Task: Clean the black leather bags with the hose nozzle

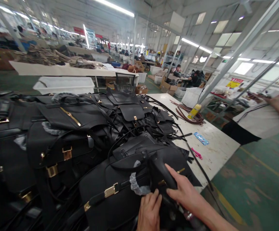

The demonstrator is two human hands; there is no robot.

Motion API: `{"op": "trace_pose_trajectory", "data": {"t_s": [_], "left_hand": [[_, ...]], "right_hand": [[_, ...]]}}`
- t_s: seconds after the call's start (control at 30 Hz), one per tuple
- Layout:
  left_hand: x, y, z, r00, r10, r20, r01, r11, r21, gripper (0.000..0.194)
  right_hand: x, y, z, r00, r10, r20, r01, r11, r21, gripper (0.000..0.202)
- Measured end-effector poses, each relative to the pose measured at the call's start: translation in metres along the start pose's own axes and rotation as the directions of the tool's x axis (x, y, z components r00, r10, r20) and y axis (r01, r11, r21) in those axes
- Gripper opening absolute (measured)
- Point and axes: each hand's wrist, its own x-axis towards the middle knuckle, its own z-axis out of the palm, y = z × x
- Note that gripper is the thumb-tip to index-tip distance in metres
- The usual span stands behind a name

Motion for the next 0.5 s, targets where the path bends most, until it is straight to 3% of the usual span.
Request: {"op": "trace_pose_trajectory", "data": {"t_s": [0.07, 0.17, 0.3, 0.4, 0.5], "left_hand": [[-0.002, 0.001, 0.006, 1.0, -0.014, -0.027, 0.015, 1.0, 0.013, 0.05], [-0.002, 0.004, 0.018, 0.988, -0.104, -0.113, 0.11, 0.993, 0.049, 0.049], [0.003, 0.009, 0.031, 0.949, -0.213, -0.234, 0.232, 0.971, 0.057, 0.047], [0.004, 0.009, 0.032, 0.966, -0.156, -0.205, 0.19, 0.969, 0.158, 0.042], [0.005, 0.006, 0.029, 0.979, -0.045, -0.2, 0.104, 0.95, 0.295, 0.036]], "right_hand": [[-0.001, 0.004, -0.005, 0.999, 0.037, 0.025, -0.04, 0.991, 0.129, 0.077], [-0.003, 0.009, -0.011, 0.984, 0.083, 0.16, -0.128, 0.946, 0.298, 0.08], [0.014, 0.009, -0.016, 0.955, 0.018, 0.296, -0.124, 0.931, 0.343, 0.076], [0.044, -0.003, -0.023, 0.928, -0.014, 0.373, -0.109, 0.946, 0.307, 0.068], [0.085, -0.021, -0.029, 0.879, 0.06, 0.473, -0.178, 0.962, 0.207, 0.056]]}}
